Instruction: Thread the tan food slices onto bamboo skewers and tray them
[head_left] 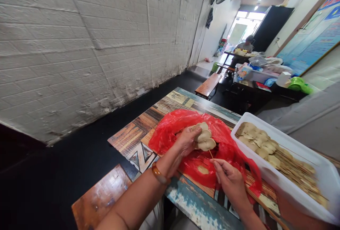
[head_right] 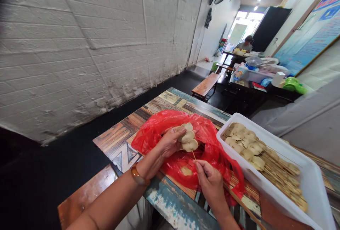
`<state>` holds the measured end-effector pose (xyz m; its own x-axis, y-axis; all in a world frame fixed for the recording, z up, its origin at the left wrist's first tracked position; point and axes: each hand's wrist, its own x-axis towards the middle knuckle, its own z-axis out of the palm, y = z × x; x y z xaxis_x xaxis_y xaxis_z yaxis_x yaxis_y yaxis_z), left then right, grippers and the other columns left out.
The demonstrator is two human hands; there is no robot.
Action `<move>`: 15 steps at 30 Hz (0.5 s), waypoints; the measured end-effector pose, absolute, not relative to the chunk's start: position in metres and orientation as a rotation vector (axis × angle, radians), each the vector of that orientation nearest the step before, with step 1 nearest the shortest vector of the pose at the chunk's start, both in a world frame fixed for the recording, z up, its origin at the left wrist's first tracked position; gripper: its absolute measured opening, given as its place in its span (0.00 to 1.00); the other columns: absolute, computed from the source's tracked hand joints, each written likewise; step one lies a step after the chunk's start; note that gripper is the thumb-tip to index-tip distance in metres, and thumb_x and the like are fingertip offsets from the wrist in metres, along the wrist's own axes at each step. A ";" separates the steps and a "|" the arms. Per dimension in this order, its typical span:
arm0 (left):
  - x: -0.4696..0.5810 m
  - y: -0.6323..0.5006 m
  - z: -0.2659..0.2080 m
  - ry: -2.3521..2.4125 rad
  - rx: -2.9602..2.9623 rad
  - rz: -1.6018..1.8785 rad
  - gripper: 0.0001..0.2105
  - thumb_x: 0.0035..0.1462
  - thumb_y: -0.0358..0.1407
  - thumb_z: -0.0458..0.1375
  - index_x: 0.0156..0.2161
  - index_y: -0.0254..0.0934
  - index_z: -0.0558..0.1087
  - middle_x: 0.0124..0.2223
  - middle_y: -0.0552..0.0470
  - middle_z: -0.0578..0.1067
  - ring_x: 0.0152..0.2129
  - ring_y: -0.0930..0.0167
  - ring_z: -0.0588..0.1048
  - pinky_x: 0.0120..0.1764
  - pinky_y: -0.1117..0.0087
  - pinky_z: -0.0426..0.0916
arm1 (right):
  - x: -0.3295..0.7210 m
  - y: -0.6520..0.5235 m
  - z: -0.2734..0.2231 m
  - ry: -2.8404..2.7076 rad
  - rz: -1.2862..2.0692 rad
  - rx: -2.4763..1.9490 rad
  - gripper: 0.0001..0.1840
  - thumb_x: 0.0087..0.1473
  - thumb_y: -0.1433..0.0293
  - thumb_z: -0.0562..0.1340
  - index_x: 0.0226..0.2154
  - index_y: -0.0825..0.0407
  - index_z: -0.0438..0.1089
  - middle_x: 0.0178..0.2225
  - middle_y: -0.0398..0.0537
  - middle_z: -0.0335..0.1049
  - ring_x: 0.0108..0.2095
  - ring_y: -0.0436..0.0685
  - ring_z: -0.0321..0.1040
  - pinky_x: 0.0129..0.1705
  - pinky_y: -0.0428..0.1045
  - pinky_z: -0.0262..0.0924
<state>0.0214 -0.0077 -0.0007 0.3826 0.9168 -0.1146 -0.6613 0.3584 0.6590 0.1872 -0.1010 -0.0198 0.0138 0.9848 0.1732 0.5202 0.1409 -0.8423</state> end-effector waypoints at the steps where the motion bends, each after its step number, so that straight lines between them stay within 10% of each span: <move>1: 0.022 -0.008 -0.001 0.515 0.573 1.086 0.17 0.42 0.41 0.66 0.32 0.32 0.68 0.29 0.50 0.70 0.23 0.72 0.69 0.29 0.66 0.70 | 0.186 -0.101 -0.020 -1.604 0.741 -1.490 0.22 0.53 0.52 0.56 0.33 0.52 0.76 0.16 0.43 0.67 0.19 0.53 0.66 0.19 0.44 0.57; 15: 0.021 -0.013 0.005 0.565 0.599 1.059 0.20 0.39 0.45 0.67 0.32 0.32 0.69 0.29 0.49 0.71 0.23 0.72 0.69 0.30 0.67 0.67 | 0.177 -0.100 -0.016 -1.582 0.725 -1.495 0.22 0.52 0.53 0.56 0.31 0.52 0.76 0.16 0.43 0.67 0.19 0.53 0.64 0.21 0.45 0.58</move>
<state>0.0215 -0.0133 0.0053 0.3812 0.9142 -0.1379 -0.6238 0.3643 0.6915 0.1773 -0.0999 -0.0158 0.0438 0.9837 0.1743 0.5100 0.1280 -0.8506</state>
